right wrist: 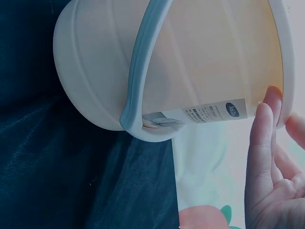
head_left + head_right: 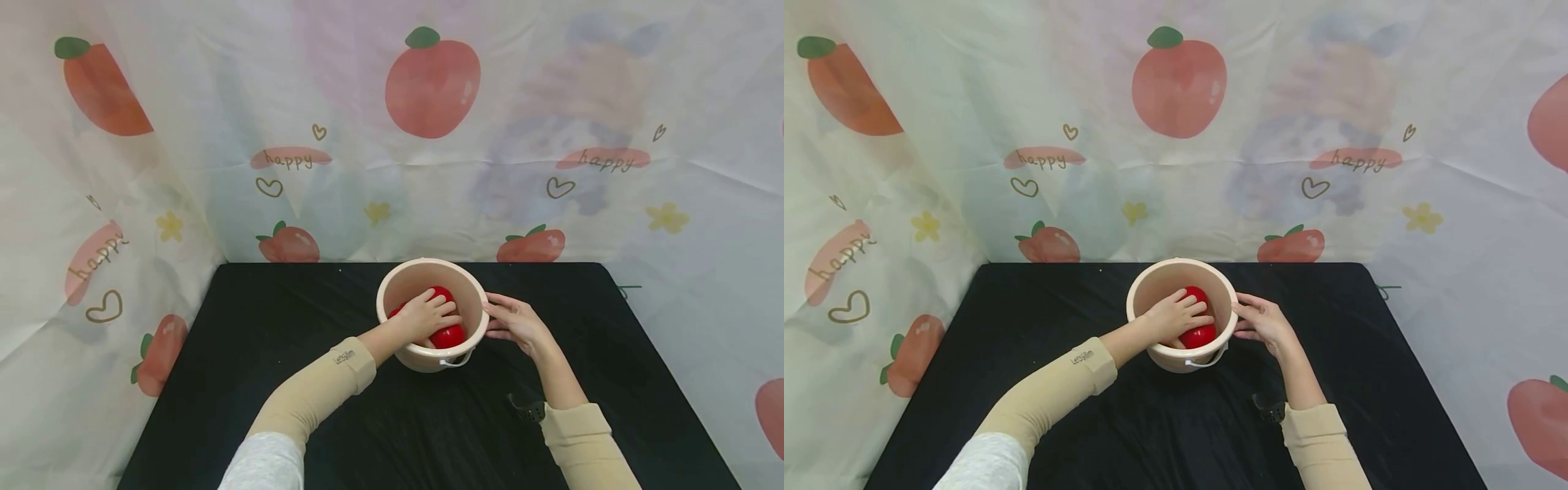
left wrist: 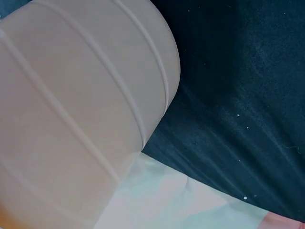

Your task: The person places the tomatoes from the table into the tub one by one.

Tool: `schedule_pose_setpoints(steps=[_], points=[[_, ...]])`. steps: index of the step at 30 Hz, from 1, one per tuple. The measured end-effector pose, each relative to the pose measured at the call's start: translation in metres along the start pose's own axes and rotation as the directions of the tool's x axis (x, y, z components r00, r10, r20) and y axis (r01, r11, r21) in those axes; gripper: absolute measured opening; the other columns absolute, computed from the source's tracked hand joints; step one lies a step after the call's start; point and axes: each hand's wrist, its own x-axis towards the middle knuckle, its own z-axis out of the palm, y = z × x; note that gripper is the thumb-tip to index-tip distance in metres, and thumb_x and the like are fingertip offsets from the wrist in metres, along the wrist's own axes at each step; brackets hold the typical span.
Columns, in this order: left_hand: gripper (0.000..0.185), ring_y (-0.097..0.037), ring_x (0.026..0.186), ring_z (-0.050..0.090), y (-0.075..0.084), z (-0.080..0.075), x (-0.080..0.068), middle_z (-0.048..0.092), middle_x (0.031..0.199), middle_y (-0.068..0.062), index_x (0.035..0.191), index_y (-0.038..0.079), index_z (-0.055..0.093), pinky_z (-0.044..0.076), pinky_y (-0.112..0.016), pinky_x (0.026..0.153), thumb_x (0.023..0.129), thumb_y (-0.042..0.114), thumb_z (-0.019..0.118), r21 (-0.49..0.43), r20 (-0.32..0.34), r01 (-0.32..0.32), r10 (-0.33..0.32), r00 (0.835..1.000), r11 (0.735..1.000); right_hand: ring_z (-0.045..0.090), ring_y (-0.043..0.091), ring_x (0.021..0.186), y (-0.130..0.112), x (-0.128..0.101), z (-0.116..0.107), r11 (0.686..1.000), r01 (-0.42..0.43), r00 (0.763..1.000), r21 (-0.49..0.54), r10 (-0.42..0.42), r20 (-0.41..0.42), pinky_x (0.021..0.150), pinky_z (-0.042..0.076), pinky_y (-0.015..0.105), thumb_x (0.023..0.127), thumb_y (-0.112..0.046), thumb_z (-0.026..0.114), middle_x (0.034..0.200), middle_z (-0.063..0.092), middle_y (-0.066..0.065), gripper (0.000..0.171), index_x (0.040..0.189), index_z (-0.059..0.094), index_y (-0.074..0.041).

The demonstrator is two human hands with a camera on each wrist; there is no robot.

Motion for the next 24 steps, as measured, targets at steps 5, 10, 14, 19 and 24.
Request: schedule_pose_setpoints(steps=[5,10,14,19,24], points=[[0.073,-0.016,0.120,0.034,-0.006,-0.001,-0.003,0.038,0.136,0.006,0.139,0.034,0.029,0.025,-0.036,0.102,0.077,0.068,0.048,-0.086,-0.003,0.018,-0.018,1.000,0.996,0.064,0.009,0.071,0.001,0.001,0.001,1.000,0.007,1.000,-0.002,-0.007,0.003,0.070,0.054,0.030,0.091,-0.027,0.057,0.093,0.062,-0.006,0.062,0.140,0.030,0.000],[0.070,-0.016,0.119,0.035,-0.021,-0.003,-0.019,0.042,0.132,0.004,0.135,0.032,0.039,0.025,-0.038,0.101,0.076,0.066,0.053,-0.229,-0.068,0.084,-0.102,0.992,0.970,0.064,0.009,0.071,0.002,0.003,0.001,1.000,0.007,1.000,-0.001,-0.007,0.000,0.071,0.054,0.032,0.090,-0.027,0.057,0.093,0.063,-0.006,0.063,0.140,0.031,0.000],[0.069,-0.018,0.119,0.035,-0.040,-0.006,-0.044,0.042,0.130,0.002,0.134,0.027,0.041,0.025,-0.040,0.102,0.077,0.063,0.056,-0.317,-0.113,0.159,-0.204,0.972,0.935,0.064,0.010,0.071,0.000,0.001,0.001,1.000,0.003,1.000,-0.018,-0.003,-0.008,0.070,0.054,0.031,0.091,-0.027,0.057,0.096,0.064,-0.002,0.062,0.140,0.031,0.000],[0.070,-0.020,0.116,0.038,-0.062,-0.005,-0.085,0.044,0.128,-0.001,0.134,0.022,0.042,0.027,-0.041,0.099,0.078,0.062,0.056,-0.395,-0.139,0.250,-0.326,0.935,0.884,0.065,0.013,0.071,-0.008,-0.006,0.001,0.983,0.032,0.999,-0.179,-0.036,-0.018,0.068,0.054,0.033,0.091,-0.028,0.055,0.103,0.064,0.012,0.060,0.138,0.033,0.002],[0.068,-0.025,0.120,0.037,-0.079,0.002,-0.128,0.041,0.134,-0.006,0.137,0.020,0.040,0.025,-0.046,0.101,0.083,0.060,0.052,-0.517,-0.060,0.375,-0.469,0.881,0.770,0.064,0.026,0.080,-0.027,-0.018,-0.004,0.772,0.118,0.984,-0.625,-0.174,-0.028,0.068,0.052,0.039,0.093,-0.029,0.053,0.106,0.061,0.023,0.055,0.134,0.039,0.003]])
